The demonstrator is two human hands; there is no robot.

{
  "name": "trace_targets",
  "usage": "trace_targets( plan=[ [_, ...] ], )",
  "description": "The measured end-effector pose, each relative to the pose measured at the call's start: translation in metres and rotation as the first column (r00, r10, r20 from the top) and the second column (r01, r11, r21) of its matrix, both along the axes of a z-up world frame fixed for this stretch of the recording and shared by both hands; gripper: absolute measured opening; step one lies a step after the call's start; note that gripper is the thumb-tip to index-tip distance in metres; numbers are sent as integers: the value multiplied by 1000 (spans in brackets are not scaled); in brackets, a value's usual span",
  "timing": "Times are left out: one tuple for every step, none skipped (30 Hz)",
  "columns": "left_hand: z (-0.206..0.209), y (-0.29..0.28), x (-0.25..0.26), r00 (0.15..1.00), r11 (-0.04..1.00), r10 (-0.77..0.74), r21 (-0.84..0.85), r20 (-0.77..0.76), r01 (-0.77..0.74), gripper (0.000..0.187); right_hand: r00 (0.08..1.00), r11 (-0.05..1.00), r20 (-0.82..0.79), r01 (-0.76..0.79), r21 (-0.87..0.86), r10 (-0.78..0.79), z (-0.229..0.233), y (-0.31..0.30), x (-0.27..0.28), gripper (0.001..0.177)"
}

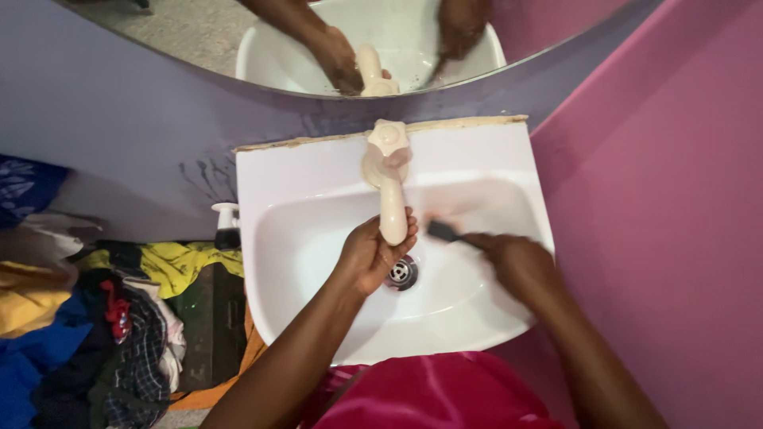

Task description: The person scrubs a white bathroom sink and faucet using a small brush. They repeatedly scrub the basin, faucet, and drain area, then rinse the brush under running water and continue scrubbing.

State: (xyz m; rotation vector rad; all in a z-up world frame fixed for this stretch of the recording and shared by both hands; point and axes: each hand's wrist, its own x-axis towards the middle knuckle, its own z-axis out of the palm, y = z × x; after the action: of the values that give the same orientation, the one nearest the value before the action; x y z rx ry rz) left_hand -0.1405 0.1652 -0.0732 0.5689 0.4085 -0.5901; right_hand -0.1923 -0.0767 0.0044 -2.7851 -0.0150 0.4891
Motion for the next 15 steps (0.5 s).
trace_targets(
  plan=[
    [4,0,-1,1000,1000,7,12,-5,-7,32,994,994,-74,75,-75,-80,4,-9,2,43],
    [7,-1,-1,1000,1000,10,21,-10,-10,32,976,976,-139,147,-159,-170,6,-14,2,38],
    [9,-2,-2,1000,999,13,30,-14,-12,32,985,988,-137,81,-135,-100,5,-14,0,40],
    [9,-5,-3,1000,999,7,40,-26,-6,30,990,994,-136,19,-112,-34,2,-10,-3,42],
    [8,-7,-4,999,999,2,49,-38,0,29,991,995,-133,-43,-89,31,-3,-2,-7,45],
    [7,-10,-2,999,998,-5,59,-43,8,27,992,989,-17,-120,90,122,-10,11,-13,47],
    [4,-13,-1,999,999,1,37,-37,0,25,976,944,116,-211,254,186,-16,24,-17,50],
    [1,-14,-1,1000,1000,11,17,-29,-10,24,980,969,-1,-198,149,200,-21,35,-17,47],
    [-3,-15,-2,1000,1000,21,-2,-22,-21,23,973,980,-119,-194,41,197,-24,41,-16,45],
    [-7,-13,-3,998,999,21,34,-60,-19,22,955,977,-234,-204,-66,184,-26,45,-12,43],
    [-11,-11,-3,995,997,22,69,-99,-15,22,971,991,-198,-133,7,132,-25,45,-9,42],
    [-16,-7,-6,990,994,29,105,-140,-14,22,983,994,-168,-67,84,80,-20,37,-5,41],
    [-19,0,-9,991,997,46,65,-128,-38,22,989,987,-143,-2,163,26,-14,26,1,40],
    [-21,7,-10,992,998,61,21,-114,-59,23,980,992,-196,62,110,-40,-6,14,6,41],
    [-20,14,-9,992,997,77,-23,-99,-79,25,964,991,-243,124,54,-108,5,0,11,41]
  ],
)
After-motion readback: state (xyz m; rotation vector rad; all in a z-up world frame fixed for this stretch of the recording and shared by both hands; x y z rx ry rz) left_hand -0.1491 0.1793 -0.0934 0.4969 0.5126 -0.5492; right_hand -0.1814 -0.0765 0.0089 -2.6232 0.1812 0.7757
